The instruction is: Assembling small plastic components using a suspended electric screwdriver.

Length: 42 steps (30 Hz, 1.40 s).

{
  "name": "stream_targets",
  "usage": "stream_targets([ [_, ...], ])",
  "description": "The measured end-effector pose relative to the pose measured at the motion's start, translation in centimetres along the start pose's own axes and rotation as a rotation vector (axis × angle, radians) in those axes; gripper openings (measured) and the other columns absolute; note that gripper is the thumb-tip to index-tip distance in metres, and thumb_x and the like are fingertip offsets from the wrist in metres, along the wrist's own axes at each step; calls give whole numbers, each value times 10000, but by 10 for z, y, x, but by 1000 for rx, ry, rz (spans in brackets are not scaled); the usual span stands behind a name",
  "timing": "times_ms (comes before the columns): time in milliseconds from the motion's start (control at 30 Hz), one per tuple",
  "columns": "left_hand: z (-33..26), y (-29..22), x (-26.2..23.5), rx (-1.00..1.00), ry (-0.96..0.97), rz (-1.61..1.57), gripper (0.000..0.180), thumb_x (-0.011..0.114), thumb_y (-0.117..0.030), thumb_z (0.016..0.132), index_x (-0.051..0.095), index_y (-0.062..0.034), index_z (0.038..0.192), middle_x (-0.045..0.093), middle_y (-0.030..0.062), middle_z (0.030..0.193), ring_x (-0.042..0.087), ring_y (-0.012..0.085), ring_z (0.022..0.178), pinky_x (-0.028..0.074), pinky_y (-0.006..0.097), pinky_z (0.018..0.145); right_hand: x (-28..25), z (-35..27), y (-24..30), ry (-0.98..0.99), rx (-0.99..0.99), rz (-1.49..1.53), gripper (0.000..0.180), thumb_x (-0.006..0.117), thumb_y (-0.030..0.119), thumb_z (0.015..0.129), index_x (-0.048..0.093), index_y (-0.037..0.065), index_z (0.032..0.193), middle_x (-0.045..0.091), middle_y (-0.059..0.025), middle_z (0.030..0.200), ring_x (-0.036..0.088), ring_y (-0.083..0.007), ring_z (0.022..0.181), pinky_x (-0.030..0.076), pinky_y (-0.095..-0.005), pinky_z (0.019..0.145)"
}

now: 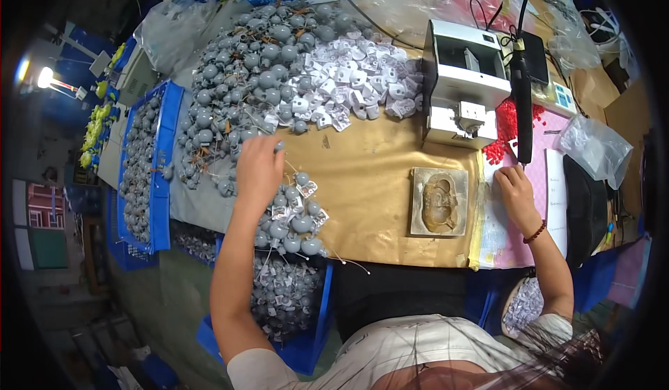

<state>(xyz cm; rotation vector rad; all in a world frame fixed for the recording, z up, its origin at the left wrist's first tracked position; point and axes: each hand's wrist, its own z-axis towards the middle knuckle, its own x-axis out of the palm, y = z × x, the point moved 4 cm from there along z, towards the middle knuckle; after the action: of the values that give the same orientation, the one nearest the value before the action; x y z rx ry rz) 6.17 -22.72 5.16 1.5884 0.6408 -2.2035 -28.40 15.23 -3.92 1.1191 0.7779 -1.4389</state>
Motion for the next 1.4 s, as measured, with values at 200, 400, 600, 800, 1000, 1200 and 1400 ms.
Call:
stream_targets([
  [200, 59, -17, 66, 197, -37, -33, 313, 735, -85, 793, 652, -70, 1094, 615, 117, 1063, 580, 347, 1006, 516, 447, 836, -51, 54, -2, -185, -58, 124, 229, 696, -62, 744, 634, 29, 945, 622, -117, 935, 596, -319, 858, 506, -397, 743],
  [400, 88, -16, 118, 249, 10, 141, 273, 656, -52, 791, 621, -62, 1061, 588, 109, 1093, 584, 326, 1026, 534, 442, 794, -120, 190, 13, -483, -207, 109, 195, 712, -40, 771, 654, 40, 939, 644, -96, 939, 610, -300, 867, 513, -388, 751],
  [600, 72, -24, 108, 335, -39, 116, 257, 643, -27, 805, 612, -44, 1060, 581, 132, 1095, 578, 338, 1019, 523, 447, 806, -119, 173, 6, -464, -98, 258, 150, 710, -3, 823, 677, 23, 968, 662, -111, 905, 635, -312, 831, 526, -378, 729],
  [800, 70, -59, 112, 228, 61, -180, 292, 706, -64, 835, 612, -41, 1111, 562, 181, 1069, 578, 374, 987, 499, 458, 803, -59, 65, -13, 121, 183, 258, 54, 649, 62, 843, 681, 23, 863, 657, -141, 819, 648, -334, 824, 532, -430, 740],
  [1000, 74, -56, 116, 155, 93, -197, 200, 700, -47, 818, 644, -43, 1010, 568, 176, 986, 600, 380, 919, 501, 470, 765, 8, 40, -7, 34, 121, 53, 74, 650, 65, 805, 608, 41, 860, 592, -120, 806, 627, -312, 785, 536, -423, 706],
  [1200, 42, -65, 103, 230, 150, -345, 128, 735, -26, 799, 632, -18, 875, 569, 168, 942, 610, 356, 858, 499, 423, 729, 12, 36, -7, -25, 140, 100, 111, 672, 41, 793, 566, 36, 829, 584, -115, 805, 615, -304, 742, 517, -425, 652],
  [1400, 39, -110, 97, 46, 213, -601, 232, 745, -31, 809, 633, -36, 1012, 592, 129, 991, 635, 271, 923, 551, 364, 781, -38, 51, 8, -179, 223, 623, 156, 691, -55, 812, 636, 18, 939, 600, -53, 843, 560, -141, 681, 472, -258, 621],
])
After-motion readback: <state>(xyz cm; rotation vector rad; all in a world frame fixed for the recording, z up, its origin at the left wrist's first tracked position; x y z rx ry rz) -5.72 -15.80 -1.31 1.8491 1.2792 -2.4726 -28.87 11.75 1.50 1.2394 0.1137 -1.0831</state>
